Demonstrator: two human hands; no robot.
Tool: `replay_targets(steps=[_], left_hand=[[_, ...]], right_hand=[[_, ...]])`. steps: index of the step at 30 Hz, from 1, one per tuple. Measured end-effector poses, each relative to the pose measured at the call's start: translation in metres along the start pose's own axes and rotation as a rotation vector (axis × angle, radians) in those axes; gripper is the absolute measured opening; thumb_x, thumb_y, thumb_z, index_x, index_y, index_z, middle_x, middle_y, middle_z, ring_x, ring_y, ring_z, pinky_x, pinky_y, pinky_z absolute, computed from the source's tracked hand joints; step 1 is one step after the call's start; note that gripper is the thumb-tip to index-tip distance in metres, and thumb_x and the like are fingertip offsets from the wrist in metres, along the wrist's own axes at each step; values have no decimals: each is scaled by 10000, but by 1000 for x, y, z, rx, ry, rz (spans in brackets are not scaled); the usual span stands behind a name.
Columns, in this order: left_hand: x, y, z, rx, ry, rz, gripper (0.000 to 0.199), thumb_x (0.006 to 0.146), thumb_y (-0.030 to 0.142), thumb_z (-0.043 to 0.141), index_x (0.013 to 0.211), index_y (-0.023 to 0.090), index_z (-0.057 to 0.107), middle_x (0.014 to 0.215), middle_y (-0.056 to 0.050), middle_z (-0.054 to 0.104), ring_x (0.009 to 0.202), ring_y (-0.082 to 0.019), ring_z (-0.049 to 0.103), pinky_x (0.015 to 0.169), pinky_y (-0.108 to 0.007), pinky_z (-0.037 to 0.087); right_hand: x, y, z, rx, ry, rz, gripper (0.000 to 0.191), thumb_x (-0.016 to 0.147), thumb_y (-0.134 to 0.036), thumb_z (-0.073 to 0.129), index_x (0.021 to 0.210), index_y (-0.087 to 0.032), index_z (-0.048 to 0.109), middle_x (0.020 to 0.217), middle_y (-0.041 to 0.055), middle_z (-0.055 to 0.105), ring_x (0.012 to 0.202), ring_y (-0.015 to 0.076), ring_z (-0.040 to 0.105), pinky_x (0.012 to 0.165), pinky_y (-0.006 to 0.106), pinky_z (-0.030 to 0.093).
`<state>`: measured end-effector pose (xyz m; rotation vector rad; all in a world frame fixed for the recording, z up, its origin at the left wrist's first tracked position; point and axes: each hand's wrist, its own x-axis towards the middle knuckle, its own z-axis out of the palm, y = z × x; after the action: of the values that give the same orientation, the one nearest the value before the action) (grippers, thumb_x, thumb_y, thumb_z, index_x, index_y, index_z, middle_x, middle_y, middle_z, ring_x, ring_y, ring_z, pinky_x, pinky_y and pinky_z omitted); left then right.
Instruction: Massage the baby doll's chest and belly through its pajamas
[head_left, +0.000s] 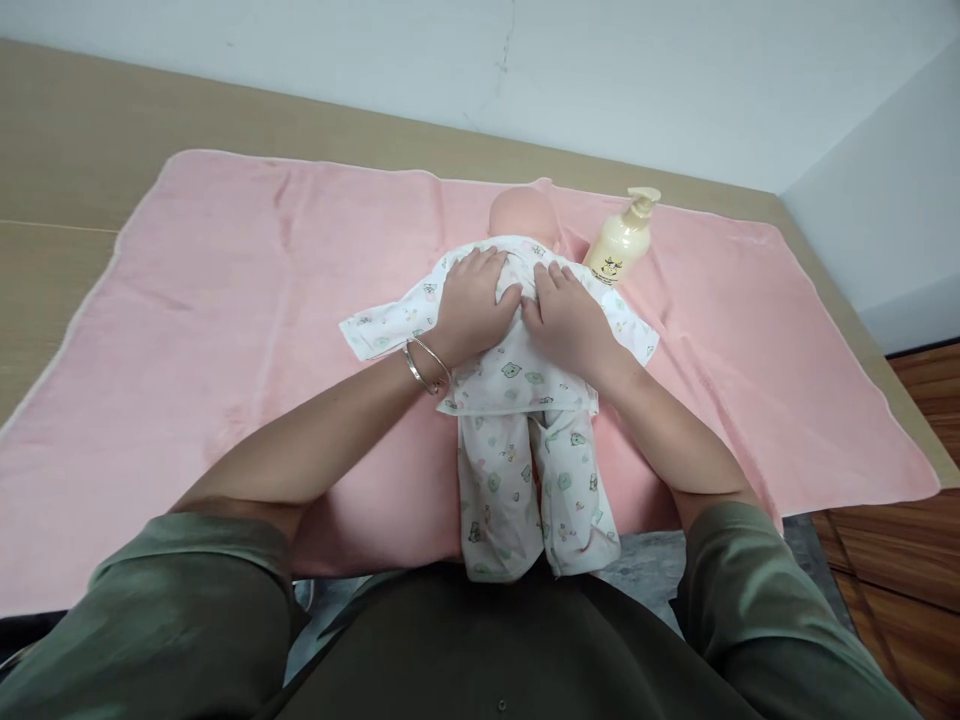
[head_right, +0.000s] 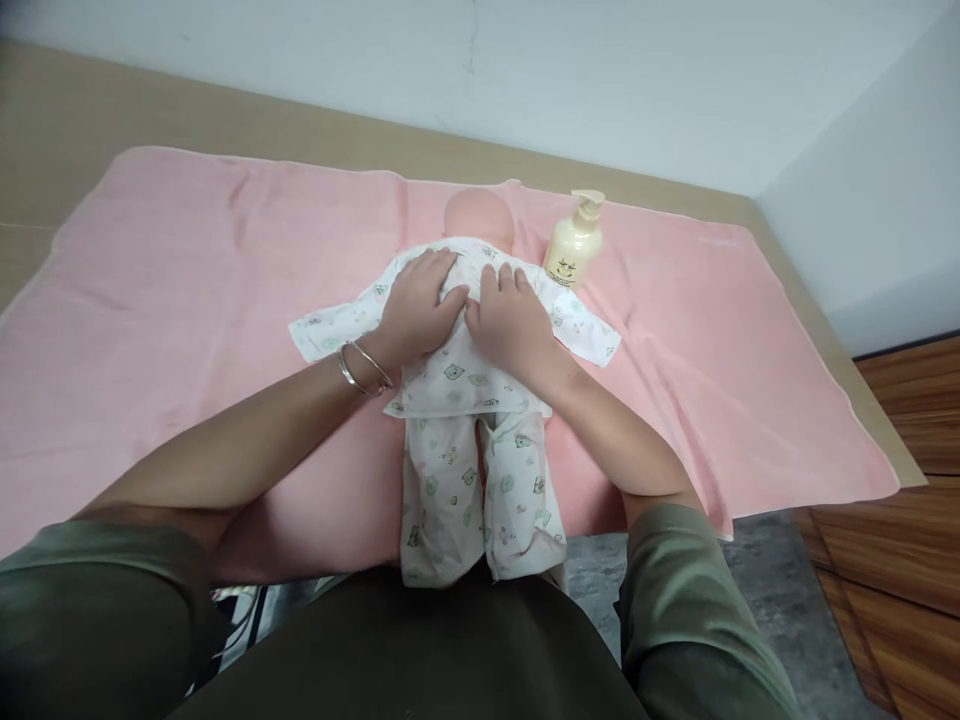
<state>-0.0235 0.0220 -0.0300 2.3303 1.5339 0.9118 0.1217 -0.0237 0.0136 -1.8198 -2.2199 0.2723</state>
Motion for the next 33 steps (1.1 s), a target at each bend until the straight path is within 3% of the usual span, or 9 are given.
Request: replay_targets(steps=[6, 9, 12, 16, 21, 28, 33], left_hand=[[-3, 4, 1, 23, 21, -3, 521, 946, 334, 426, 1422, 152, 535, 1498, -157, 557, 1442, -335, 453, 1225, -543, 318], [-12, 10, 3, 39, 47, 14, 495, 981, 345, 405, 1421, 150, 520, 1507, -166, 541, 1459, -339, 431, 1226, -548, 312], [-17, 14, 2, 39, 45, 17, 488, 993, 344, 403, 1416, 124, 511, 1515, -188, 523, 1475, -343, 406, 1235, -540, 300], [-10, 11, -4, -6, -32, -9, 520, 960, 327, 436, 1414, 84, 511, 1527, -207, 502, 1481, -364, 387, 1240, -565, 280], [-2, 5, -9, -31, -103, -18, 569, 946, 346, 439, 1438, 66, 490, 1544, -208, 483, 1481, -356, 387, 1257, -563, 244], [-21, 24, -10, 76, -51, 29, 520, 1019, 329, 345, 1442, 54, 467, 1561, -236, 453, 1507, -388, 338, 1225, -628, 253], [-12, 15, -12, 71, -120, 38, 564, 985, 341, 423, 1463, 44, 449, 1567, -242, 440, 1501, -395, 345, 1230, -593, 274]], right_hand=[[-1, 2, -9, -3, -12, -67, 527, 954, -216, 394, 1435, -29, 501, 1531, 220, 508, 1487, 358, 403, 1224, 559, 346], [14, 14, -5, 29, -27, -1, 577, 971, -266, 399, 1492, -18, 434, 1602, 220, 409, 1524, 360, 339, 1249, 552, 301], [21, 17, 3, 9, 51, 62, 635, 993, -312, 377, 1538, 13, 342, 1634, 238, 336, 1552, 373, 266, 1270, 575, 229], [7, 2, 7, -71, 50, 66, 611, 1007, -267, 333, 1529, 50, 341, 1604, 264, 378, 1538, 370, 297, 1267, 540, 252], [-9, -10, 3, -117, 66, -29, 599, 1004, -251, 331, 1522, 49, 358, 1605, 280, 366, 1533, 377, 309, 1247, 552, 282], [21, 12, -5, -48, -50, 23, 635, 1004, -292, 327, 1563, 7, 298, 1658, 212, 298, 1563, 344, 246, 1283, 546, 195], [8, 2, -11, -85, -81, 19, 626, 1011, -267, 308, 1554, 44, 296, 1637, 243, 326, 1553, 364, 266, 1272, 546, 241]])
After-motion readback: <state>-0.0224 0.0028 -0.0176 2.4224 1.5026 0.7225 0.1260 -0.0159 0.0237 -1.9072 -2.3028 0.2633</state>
